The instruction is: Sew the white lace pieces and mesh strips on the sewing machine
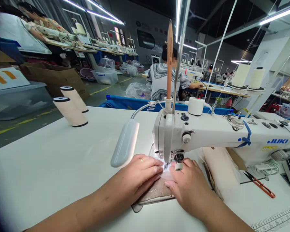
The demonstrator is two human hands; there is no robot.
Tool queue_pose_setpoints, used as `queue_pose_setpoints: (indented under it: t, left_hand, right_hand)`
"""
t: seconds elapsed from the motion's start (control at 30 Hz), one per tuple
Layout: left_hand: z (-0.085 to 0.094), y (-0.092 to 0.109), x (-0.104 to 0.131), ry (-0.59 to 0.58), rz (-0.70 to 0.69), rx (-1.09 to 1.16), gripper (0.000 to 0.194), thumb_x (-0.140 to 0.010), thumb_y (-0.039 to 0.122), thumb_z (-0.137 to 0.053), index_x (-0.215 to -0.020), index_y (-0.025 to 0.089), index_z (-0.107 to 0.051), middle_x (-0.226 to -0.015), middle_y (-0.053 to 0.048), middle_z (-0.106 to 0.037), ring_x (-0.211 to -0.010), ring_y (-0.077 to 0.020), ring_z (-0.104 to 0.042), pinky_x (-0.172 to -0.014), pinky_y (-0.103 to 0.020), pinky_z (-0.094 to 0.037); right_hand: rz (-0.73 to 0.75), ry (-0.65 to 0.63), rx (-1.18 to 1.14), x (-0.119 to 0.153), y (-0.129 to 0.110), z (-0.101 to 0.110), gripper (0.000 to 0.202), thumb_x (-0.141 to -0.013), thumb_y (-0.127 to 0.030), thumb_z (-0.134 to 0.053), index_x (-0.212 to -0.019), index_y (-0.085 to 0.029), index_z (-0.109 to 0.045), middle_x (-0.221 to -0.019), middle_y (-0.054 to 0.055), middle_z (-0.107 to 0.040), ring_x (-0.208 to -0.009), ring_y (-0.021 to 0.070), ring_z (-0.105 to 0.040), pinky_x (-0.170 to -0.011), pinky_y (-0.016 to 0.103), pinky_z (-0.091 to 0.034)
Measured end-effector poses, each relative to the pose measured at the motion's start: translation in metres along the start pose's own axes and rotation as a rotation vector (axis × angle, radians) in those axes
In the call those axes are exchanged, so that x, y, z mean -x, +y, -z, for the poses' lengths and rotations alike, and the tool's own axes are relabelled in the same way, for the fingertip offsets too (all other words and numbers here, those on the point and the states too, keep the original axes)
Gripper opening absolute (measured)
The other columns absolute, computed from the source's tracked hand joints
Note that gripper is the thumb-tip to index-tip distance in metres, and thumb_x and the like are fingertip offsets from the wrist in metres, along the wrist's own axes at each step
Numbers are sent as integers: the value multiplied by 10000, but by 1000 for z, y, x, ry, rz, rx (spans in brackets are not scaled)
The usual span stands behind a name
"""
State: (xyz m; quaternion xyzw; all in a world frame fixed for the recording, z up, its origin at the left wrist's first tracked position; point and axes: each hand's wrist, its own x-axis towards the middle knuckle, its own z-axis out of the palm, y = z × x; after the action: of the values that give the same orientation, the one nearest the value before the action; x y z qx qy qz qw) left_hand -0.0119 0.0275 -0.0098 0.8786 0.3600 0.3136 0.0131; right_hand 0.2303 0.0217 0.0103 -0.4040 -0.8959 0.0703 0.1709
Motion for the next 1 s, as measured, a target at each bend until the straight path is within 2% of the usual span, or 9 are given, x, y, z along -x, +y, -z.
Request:
queue_pose_setpoints:
  t: [0.1, 0.17, 0.27, 0.33, 0.43, 0.57, 0.73, 0.87, 1.0]
  left_hand:
    - [-3, 0, 2, -58, 153, -71, 99, -1009, 243, -577, -1062, 217, -656, -1112, -76, -716, -962, -277, -655, -895, -439, -521]
    - [-5, 1, 3, -72, 219, -137, 132, -982, 320, -639, -1069, 222, -649, -1043, -73, -679, -934, -294, -609, -863, -461, -514]
    - [-2, 9, 5, -50, 185, -217, 174, -924, 354, -686, -836, 216, -624, -901, -67, -608, -870, -300, -569, -817, -476, -495]
    - [6, 19, 6, -38, 123, -169, 267, -903, 341, -697, -711, 215, -561, -921, -74, -611, -878, -292, -584, -821, -467, -489]
    - [23, 36, 7, -151, 97, 24, 155, -900, 330, -741, -823, 235, -646, -1012, -49, -666, -900, -259, -620, -808, -402, -500]
    - [36, 43, 7, -265, 115, 133, 56, -994, 256, -619, -964, 242, -664, -983, -28, -702, -852, -226, -640, -765, -353, -518]
    - [23, 32, 5, -136, 47, 73, 338, -1015, 87, -401, -852, 216, -668, -838, -40, -661, -716, -209, -604, -622, -336, -459]
    - [16, 32, 5, -70, -48, 94, 321, -1006, 67, -450, -913, 216, -718, -970, -49, -729, -814, -221, -639, -728, -367, -513]
    - [20, 35, 7, -104, -64, 59, 305, -1021, 71, -482, -960, 222, -741, -871, -21, -731, -773, -223, -629, -723, -376, -508]
  right_hand:
    - [21, 20, -17, 1, 0, 0, 156, -1041, -238, -637, -1179, -197, -696, -1249, 110, -751, -1057, 316, -640, -883, 451, -550]
    - [54, 49, -22, 2, 0, 1, 153, -1044, -220, -618, -1178, -200, -689, -1241, 99, -754, -1029, 303, -639, -859, 434, -544]
    - [133, 96, -48, 4, 0, 2, 128, -1059, -212, -574, -1139, -208, -674, -1179, 90, -765, -1015, 291, -643, -867, 423, -525]
    - [199, 129, -89, 6, 0, 2, 136, -1072, -218, -538, -1135, -211, -659, -1154, 86, -768, -1049, 284, -648, -942, 434, -507]
    - [264, 119, -115, 7, -3, 2, 153, -1076, -213, -501, -1134, -214, -643, -1177, 75, -761, -1069, 265, -647, -980, 418, -486]
    - [224, -22, -9, 6, -5, 3, 142, -1030, -175, -505, -956, -217, -619, -937, 37, -716, -889, 240, -608, -835, 376, -470]
    - [210, -20, 49, 10, -1, 1, 138, -961, -114, -529, -896, -213, -600, -977, 43, -699, -920, 239, -568, -848, 379, -441]
    - [188, -7, 27, 12, 1, 1, 134, -935, -95, -542, -912, -217, -593, -993, 34, -718, -920, 237, -541, -853, 389, -418]
    - [142, -28, 38, 13, 1, 4, 138, -916, -90, -542, -858, -215, -554, -920, 30, -700, -885, 234, -502, -814, 386, -391]
